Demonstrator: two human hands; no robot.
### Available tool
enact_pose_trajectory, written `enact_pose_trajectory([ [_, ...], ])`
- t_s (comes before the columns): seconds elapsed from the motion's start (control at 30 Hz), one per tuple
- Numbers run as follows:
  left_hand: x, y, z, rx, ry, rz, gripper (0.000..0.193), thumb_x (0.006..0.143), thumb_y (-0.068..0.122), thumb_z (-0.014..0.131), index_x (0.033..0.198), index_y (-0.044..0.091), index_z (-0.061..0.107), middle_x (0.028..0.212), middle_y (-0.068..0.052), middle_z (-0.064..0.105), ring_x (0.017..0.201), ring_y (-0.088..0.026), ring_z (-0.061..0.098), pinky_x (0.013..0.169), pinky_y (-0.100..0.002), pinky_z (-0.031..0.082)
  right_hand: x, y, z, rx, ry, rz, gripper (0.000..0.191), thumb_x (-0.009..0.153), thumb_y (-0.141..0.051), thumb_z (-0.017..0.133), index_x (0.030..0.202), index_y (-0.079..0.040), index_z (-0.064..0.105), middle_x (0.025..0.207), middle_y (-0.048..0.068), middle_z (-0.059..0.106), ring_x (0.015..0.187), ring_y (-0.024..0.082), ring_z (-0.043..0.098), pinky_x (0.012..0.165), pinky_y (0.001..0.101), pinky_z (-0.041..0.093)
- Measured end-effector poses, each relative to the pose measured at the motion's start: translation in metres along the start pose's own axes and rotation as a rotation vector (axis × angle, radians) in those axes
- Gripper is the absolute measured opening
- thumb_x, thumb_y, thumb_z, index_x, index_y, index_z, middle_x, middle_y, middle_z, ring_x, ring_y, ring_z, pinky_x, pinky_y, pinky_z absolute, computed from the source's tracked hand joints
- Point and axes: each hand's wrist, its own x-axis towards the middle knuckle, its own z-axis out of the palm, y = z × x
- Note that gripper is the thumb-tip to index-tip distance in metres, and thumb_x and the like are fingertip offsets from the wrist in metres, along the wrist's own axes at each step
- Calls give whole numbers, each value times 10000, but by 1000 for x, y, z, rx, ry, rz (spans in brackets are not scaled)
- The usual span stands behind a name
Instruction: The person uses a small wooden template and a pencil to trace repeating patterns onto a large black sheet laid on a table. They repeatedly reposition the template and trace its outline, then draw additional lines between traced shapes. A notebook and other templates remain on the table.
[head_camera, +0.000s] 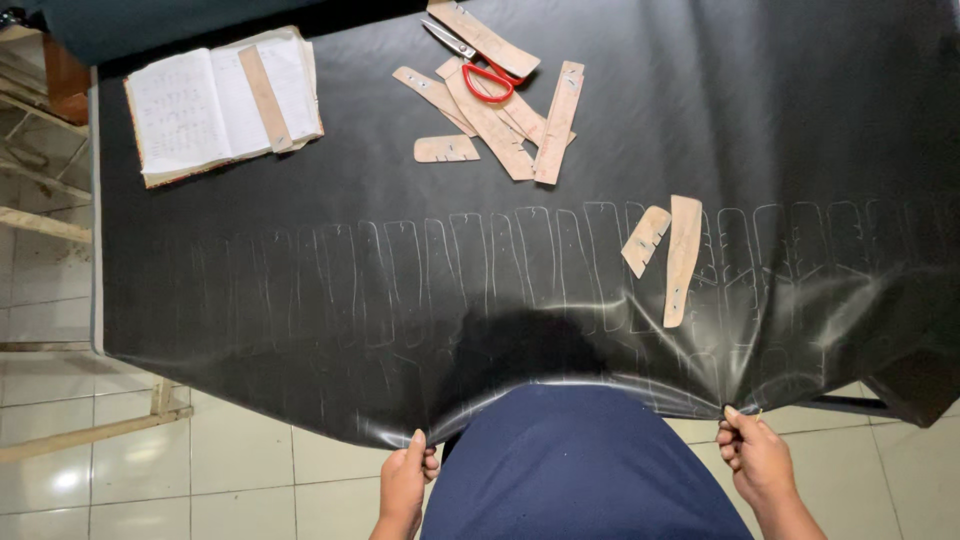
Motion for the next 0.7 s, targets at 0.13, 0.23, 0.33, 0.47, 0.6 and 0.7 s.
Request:
enact_pose_trajectory([
  [0.13,1,2,-2,47,7,-51,500,971,424,602,845,-53,685,683,-85,637,619,-151,573,618,-296,468,-3,1,4,-13,19,22,248,984,-286,665,869,-78,594,681,21,580,514,100,462,453,252,310],
  [0.23,4,2,-2,68,-7,-65,507,973,430,599,844,-53,688,684,-86,639,614,-149,571,611,-292,463,-1,-2,6,-49,46,13,249,986,-274,666,867,-66,596,690,32,590,521,107,472,460,254,316],
  [0.33,13,1,0,72,-19,-91,507,973,434,595,854,-48,697,693,-72,648,617,-140,575,612,-283,470,8,-1,11,-92,45,-23,254,984,-264,658,859,-50,607,692,45,598,524,116,485,461,261,324],
  [0.47,16,-1,1,24,-45,-131,485,971,430,604,865,-35,692,689,-62,653,603,-141,568,598,-279,457,8,-4,14,-138,32,11,282,976,-300,662,842,-54,621,685,41,606,517,110,491,456,264,327],
  [0.6,13,10,-4,79,-110,-131,499,966,443,589,864,-30,708,672,-59,645,590,-138,567,578,-281,440,0,-32,34,-394,187,-138,391,992,-338,674,832,19,662,694,108,628,528,149,520,484,299,388],
  [0.7,9,19,-4,103,-150,-134,514,966,450,587,869,-37,720,674,-52,640,591,-130,562,584,-276,453,-2,-68,65,-434,200,-412,388,975,-372,690,897,8,683,742,91,668,570,131,573,534,282,463],
])
